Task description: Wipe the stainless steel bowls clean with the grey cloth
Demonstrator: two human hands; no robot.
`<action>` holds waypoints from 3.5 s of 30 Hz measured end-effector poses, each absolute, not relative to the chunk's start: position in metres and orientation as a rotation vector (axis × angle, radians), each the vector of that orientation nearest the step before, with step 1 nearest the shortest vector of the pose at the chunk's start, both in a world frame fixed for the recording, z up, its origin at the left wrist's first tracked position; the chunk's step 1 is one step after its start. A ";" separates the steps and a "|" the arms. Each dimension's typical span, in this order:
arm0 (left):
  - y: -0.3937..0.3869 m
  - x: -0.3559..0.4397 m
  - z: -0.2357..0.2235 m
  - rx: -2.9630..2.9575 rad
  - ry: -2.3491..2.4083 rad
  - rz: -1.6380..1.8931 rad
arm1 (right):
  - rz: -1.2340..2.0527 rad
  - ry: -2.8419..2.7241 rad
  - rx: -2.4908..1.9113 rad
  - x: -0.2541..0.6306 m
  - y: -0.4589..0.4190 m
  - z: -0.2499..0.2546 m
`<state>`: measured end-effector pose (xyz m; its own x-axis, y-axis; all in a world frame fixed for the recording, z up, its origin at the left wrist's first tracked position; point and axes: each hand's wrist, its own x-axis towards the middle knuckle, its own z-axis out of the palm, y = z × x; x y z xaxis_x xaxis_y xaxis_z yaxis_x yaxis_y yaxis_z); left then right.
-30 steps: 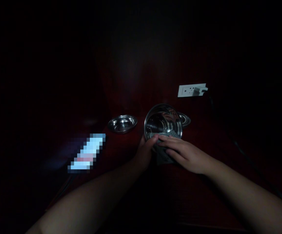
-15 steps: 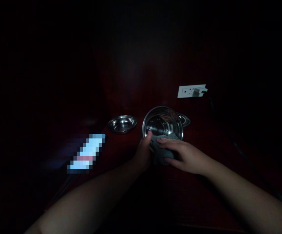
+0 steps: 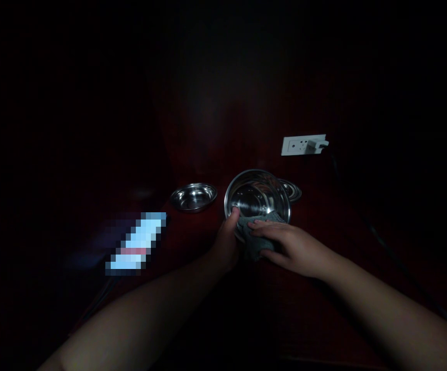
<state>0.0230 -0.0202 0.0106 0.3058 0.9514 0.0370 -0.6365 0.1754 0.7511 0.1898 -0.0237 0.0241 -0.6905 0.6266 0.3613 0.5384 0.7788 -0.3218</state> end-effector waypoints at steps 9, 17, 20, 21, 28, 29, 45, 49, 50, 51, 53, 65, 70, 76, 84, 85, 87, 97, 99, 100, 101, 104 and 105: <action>-0.018 0.021 0.010 0.760 0.513 1.155 | 0.247 -2.572 -0.855 0.190 -0.024 0.025; -0.019 0.022 0.009 0.778 0.497 1.203 | 0.242 -2.574 -0.851 0.186 -0.025 0.018; -0.019 0.022 0.008 0.793 0.480 1.222 | 0.259 -2.549 -0.852 0.184 -0.028 0.021; -0.018 0.022 0.007 0.793 0.480 1.225 | 0.272 -2.543 -0.849 0.183 -0.029 0.022; -0.018 0.021 0.003 0.739 0.537 1.208 | 0.341 -2.499 -0.828 0.179 -0.034 0.027; -0.018 0.022 0.002 0.739 0.536 1.215 | 0.341 -2.493 -0.824 0.179 -0.034 0.027; -0.018 0.021 0.002 0.805 0.493 1.220 | 0.343 -2.505 -0.847 0.180 -0.033 0.028; -0.018 0.021 0.001 0.816 0.496 1.207 | 0.345 -2.504 -0.847 0.181 -0.033 0.028; -0.017 0.021 0.001 0.809 0.501 1.215 | 0.348 -2.503 -0.850 0.182 -0.033 0.028; -0.017 0.022 0.001 0.800 0.504 1.224 | 0.351 -2.503 -0.853 0.182 -0.033 0.028; -0.016 0.022 0.000 0.780 0.510 1.235 | 0.354 -2.509 -0.851 0.183 -0.032 0.028; -0.017 0.022 0.001 0.788 0.480 1.215 | 0.352 -2.523 -0.839 0.183 -0.032 0.030; -0.016 0.021 0.000 0.793 0.488 1.207 | 0.358 -2.507 -0.823 0.184 -0.031 0.030; -0.017 0.022 0.002 0.793 0.494 1.223 | 0.363 -2.495 -0.806 0.185 -0.030 0.031; -0.019 0.021 0.003 0.838 0.457 1.209 | 0.348 -2.513 -0.858 0.187 -0.029 0.033; -0.019 0.021 0.003 0.834 0.461 1.206 | 0.344 -2.513 -0.858 0.187 -0.029 0.033; -0.019 0.022 0.004 0.827 0.467 1.212 | 0.334 -2.518 -0.857 0.187 -0.030 0.033; -0.022 0.021 0.005 0.844 0.531 1.274 | 0.275 -2.526 -0.838 0.187 -0.028 0.031; -0.022 0.021 0.005 0.872 0.523 1.288 | 0.269 -2.515 -0.828 0.187 -0.028 0.031; -0.023 0.021 0.005 0.884 0.523 1.287 | 0.266 -2.510 -0.827 0.187 -0.028 0.031; -0.023 0.021 0.005 0.892 0.528 1.285 | 0.261 -2.507 -0.828 0.187 -0.028 0.031; -0.024 0.021 0.006 0.902 0.544 1.288 | 0.253 -2.503 -0.827 0.186 -0.029 0.030; -0.024 0.022 0.006 0.905 0.544 1.296 | 0.254 -2.504 -0.823 0.186 -0.029 0.031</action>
